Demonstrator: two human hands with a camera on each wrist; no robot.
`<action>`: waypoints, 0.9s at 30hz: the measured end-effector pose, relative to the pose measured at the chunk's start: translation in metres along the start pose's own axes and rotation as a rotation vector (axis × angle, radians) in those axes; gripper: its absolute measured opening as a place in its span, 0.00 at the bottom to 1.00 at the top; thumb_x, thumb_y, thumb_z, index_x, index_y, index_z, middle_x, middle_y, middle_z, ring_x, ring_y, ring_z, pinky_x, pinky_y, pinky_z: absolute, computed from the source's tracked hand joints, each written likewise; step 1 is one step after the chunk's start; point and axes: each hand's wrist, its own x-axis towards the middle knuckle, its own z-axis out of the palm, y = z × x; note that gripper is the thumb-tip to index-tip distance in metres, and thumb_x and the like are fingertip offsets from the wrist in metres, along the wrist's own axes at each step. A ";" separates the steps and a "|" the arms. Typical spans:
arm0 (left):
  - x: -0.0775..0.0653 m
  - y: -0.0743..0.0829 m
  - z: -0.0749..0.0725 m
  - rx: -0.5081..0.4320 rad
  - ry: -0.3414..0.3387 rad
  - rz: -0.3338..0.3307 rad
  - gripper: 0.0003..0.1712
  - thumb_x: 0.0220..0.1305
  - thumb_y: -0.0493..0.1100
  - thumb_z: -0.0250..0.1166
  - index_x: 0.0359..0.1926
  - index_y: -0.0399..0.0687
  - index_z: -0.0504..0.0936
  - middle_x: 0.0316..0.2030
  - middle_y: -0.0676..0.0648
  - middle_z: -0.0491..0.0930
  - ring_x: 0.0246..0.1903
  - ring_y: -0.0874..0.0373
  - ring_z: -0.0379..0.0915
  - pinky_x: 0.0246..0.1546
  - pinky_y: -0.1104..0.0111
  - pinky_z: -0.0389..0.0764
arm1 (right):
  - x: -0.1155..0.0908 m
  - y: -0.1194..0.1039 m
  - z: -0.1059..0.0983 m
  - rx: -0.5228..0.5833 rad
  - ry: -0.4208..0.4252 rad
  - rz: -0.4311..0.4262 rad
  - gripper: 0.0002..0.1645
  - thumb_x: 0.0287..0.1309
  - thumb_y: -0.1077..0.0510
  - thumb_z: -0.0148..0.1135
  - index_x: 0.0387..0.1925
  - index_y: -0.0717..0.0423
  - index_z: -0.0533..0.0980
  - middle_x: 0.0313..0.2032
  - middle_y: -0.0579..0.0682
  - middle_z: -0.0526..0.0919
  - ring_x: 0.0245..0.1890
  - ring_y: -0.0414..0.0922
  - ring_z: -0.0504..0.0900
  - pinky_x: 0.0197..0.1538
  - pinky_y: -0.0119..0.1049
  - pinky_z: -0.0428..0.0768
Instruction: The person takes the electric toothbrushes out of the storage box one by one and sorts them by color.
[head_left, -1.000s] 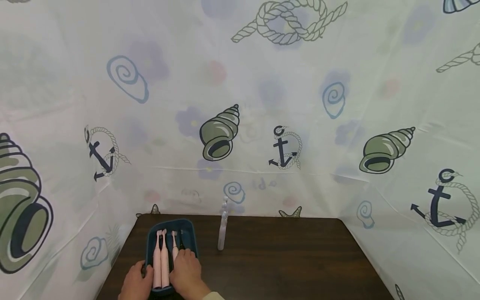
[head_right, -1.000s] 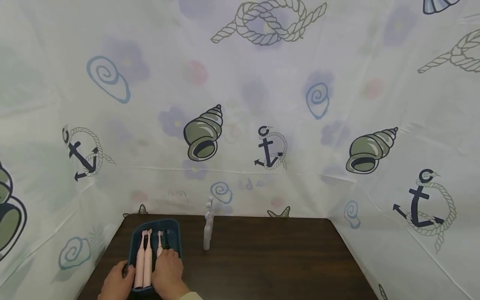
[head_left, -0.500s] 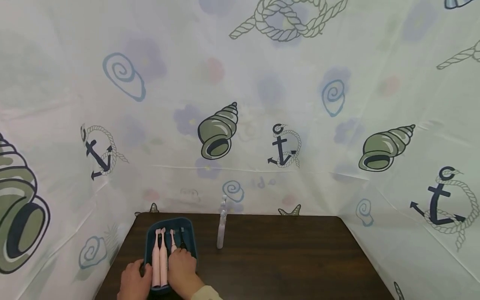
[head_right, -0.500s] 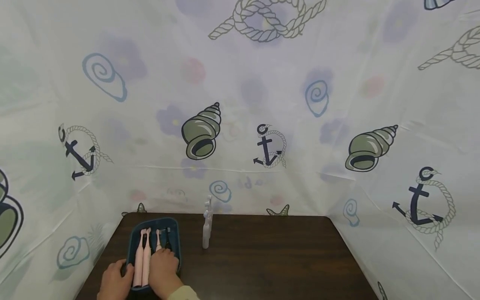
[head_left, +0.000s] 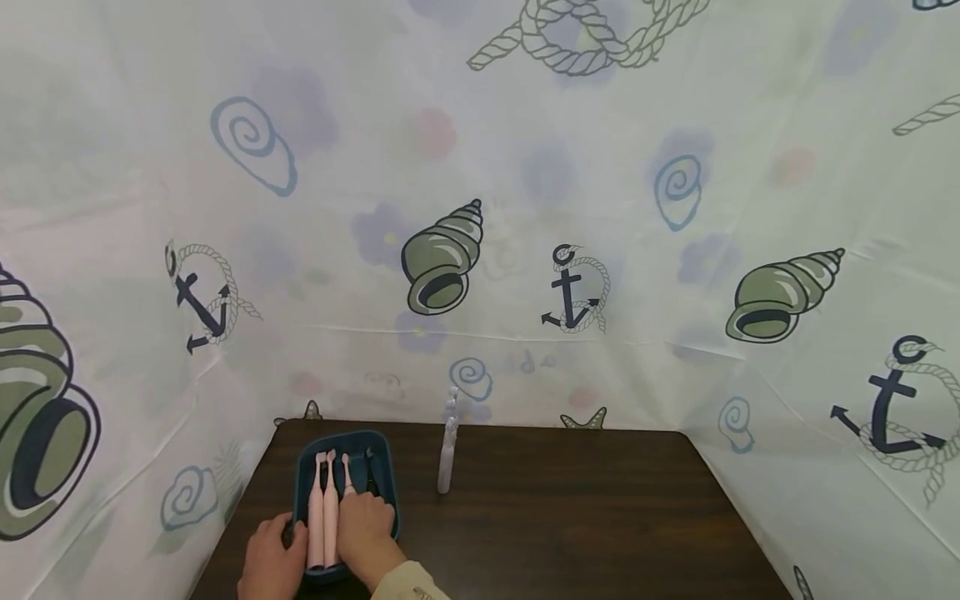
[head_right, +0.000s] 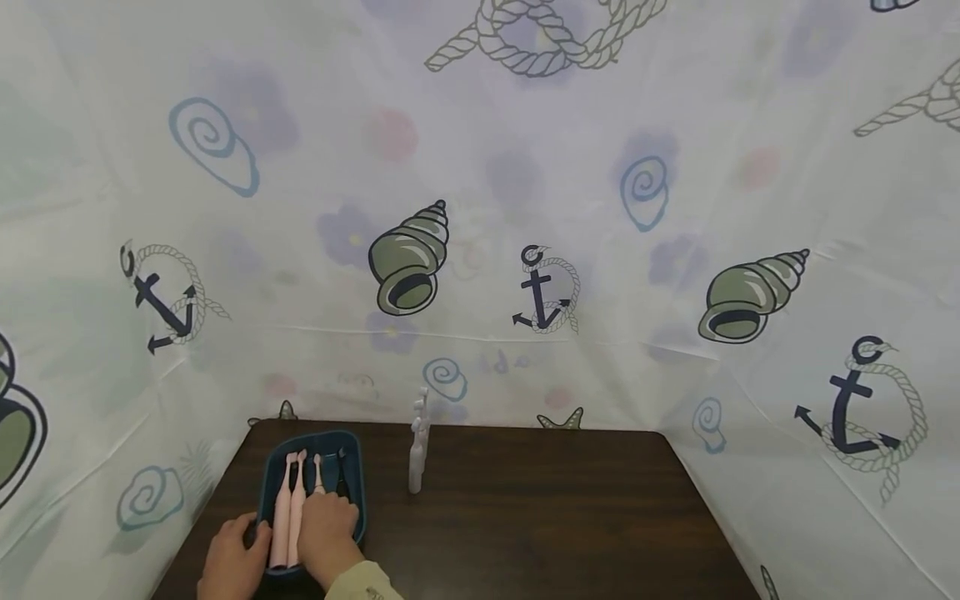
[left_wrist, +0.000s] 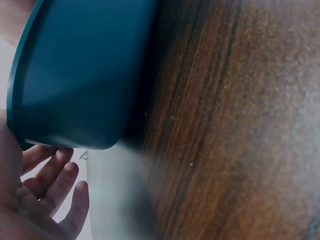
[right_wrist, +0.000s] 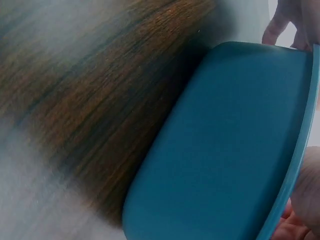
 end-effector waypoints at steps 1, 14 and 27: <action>0.000 0.000 0.000 -0.002 0.004 0.002 0.33 0.77 0.55 0.53 0.68 0.33 0.76 0.61 0.29 0.75 0.62 0.32 0.72 0.51 0.30 0.74 | 0.001 0.001 0.000 0.027 0.012 0.004 0.06 0.67 0.46 0.70 0.41 0.40 0.88 0.35 0.44 0.88 0.33 0.44 0.84 0.39 0.43 0.83; -0.004 -0.002 0.003 0.008 -0.024 -0.031 0.34 0.77 0.55 0.52 0.68 0.29 0.73 0.61 0.26 0.73 0.62 0.30 0.71 0.54 0.28 0.73 | -0.001 0.011 0.005 0.194 0.033 0.100 0.26 0.55 0.44 0.76 0.53 0.50 0.85 0.37 0.49 0.88 0.37 0.48 0.86 0.45 0.48 0.84; -0.002 0.002 -0.003 0.007 -0.035 -0.002 0.36 0.77 0.55 0.51 0.69 0.30 0.73 0.62 0.26 0.75 0.61 0.30 0.73 0.51 0.27 0.75 | -0.003 0.019 0.001 0.402 0.064 0.080 0.18 0.51 0.49 0.76 0.43 0.51 0.84 0.36 0.48 0.84 0.36 0.51 0.85 0.44 0.53 0.83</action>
